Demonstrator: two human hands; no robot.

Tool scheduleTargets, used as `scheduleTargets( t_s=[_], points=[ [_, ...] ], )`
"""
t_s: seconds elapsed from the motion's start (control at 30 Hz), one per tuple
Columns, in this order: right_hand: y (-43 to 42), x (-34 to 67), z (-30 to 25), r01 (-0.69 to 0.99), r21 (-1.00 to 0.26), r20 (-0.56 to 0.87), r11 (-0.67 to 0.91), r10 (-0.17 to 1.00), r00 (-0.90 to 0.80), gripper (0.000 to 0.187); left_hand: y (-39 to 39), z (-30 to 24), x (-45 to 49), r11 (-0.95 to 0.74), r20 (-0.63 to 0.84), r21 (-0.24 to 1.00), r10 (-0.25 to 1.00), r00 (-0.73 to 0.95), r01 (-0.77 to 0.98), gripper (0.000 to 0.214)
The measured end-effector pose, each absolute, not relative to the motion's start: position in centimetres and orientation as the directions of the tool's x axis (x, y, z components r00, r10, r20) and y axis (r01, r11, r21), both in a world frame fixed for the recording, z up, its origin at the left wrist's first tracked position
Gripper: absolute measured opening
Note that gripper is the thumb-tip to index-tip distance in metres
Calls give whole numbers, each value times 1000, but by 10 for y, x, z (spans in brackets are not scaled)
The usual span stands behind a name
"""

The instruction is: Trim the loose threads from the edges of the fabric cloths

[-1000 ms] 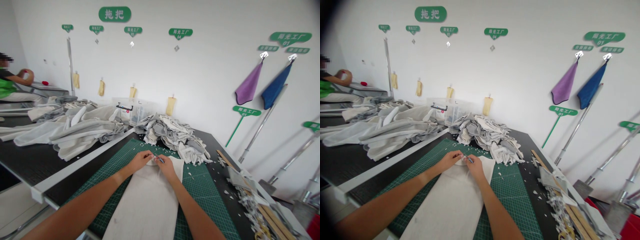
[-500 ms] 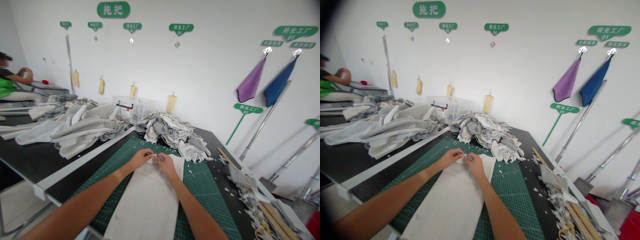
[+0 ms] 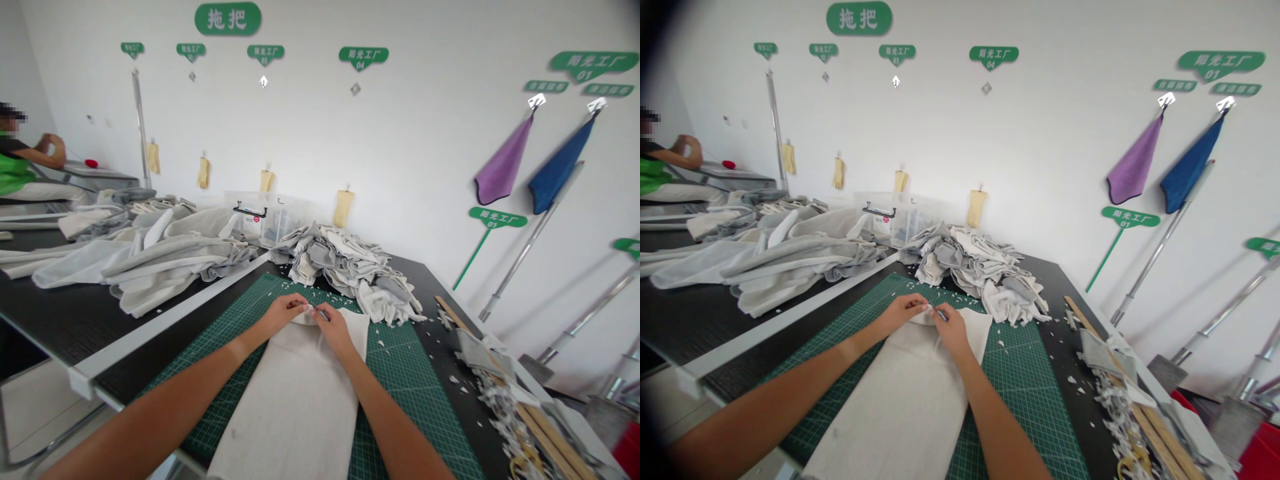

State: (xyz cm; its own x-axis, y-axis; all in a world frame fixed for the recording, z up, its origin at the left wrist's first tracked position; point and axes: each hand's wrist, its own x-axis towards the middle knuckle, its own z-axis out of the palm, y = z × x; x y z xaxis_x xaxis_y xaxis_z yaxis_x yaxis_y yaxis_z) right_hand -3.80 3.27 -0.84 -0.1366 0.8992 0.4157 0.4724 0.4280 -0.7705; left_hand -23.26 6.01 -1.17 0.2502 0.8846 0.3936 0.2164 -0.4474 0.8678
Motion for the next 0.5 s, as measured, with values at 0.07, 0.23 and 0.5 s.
scheduleTargets(
  t_s=[0.07,0.23,0.5],
  points=[
    [33,-38,-8,448,-783,416,432,899,-139,33,60,-11,-233,-456,407,869,880,244,195,39],
    [30,-39,-10,393,-831,374,394,918,-129,40,60,-11,-236,-415,375,900,892,252,133,36],
    [18,-42,-7,484,-773,375,410,911,-173,37,57,-10,-234,-363,341,930,907,245,50,34]
  ],
)
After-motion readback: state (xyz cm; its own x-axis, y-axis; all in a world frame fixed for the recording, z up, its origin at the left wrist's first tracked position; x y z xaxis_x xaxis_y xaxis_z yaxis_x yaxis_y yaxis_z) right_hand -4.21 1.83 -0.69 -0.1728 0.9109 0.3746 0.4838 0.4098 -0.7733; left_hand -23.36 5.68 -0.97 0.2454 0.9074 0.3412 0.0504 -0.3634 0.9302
